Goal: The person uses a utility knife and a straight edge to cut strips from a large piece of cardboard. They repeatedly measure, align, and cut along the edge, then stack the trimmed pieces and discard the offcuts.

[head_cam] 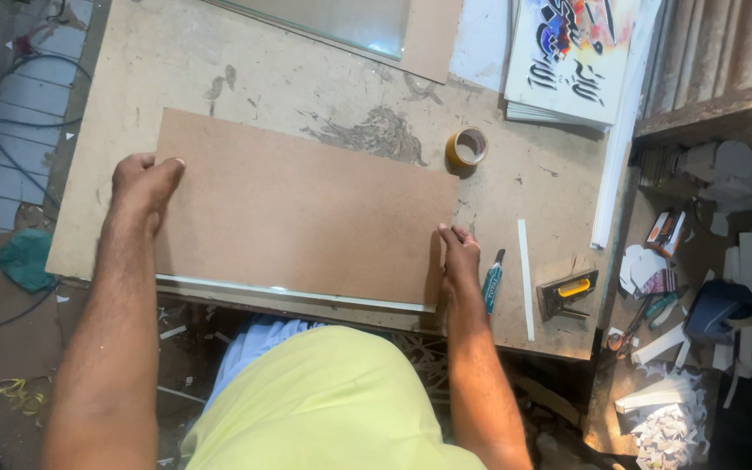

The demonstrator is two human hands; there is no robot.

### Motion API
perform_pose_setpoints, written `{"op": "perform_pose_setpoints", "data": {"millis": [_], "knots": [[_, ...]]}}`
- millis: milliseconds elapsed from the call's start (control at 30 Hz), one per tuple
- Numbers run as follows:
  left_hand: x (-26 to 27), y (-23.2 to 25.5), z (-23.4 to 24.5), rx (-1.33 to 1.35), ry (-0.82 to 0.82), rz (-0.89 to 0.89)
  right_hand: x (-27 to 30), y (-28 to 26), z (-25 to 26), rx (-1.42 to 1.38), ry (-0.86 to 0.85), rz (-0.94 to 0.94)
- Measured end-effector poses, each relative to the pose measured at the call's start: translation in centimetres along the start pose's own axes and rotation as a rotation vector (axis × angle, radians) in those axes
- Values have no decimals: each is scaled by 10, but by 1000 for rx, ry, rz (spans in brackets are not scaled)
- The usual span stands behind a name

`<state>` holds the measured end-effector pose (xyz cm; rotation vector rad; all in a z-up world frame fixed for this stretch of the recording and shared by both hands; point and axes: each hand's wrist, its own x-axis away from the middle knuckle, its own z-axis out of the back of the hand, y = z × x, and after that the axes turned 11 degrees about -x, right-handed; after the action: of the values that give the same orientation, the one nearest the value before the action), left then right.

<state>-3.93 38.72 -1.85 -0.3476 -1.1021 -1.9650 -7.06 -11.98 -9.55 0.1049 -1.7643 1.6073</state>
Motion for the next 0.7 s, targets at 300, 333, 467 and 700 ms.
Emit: {"op": "perform_pose_setpoints", "data": {"millis": [300, 333, 467, 700], "knots": [[31, 5, 32, 284, -215, -250, 56, -51, 12, -174, -368, 115], [37, 4, 38, 355, -241, -311, 64, -53, 20, -200, -367, 173], [63, -7, 70, 490, -194, -597, 94, -58, 56, -138, -318, 579], [66, -25, 88, 342, -219, -760, 105, -38, 79, -244, -370, 338]]}}
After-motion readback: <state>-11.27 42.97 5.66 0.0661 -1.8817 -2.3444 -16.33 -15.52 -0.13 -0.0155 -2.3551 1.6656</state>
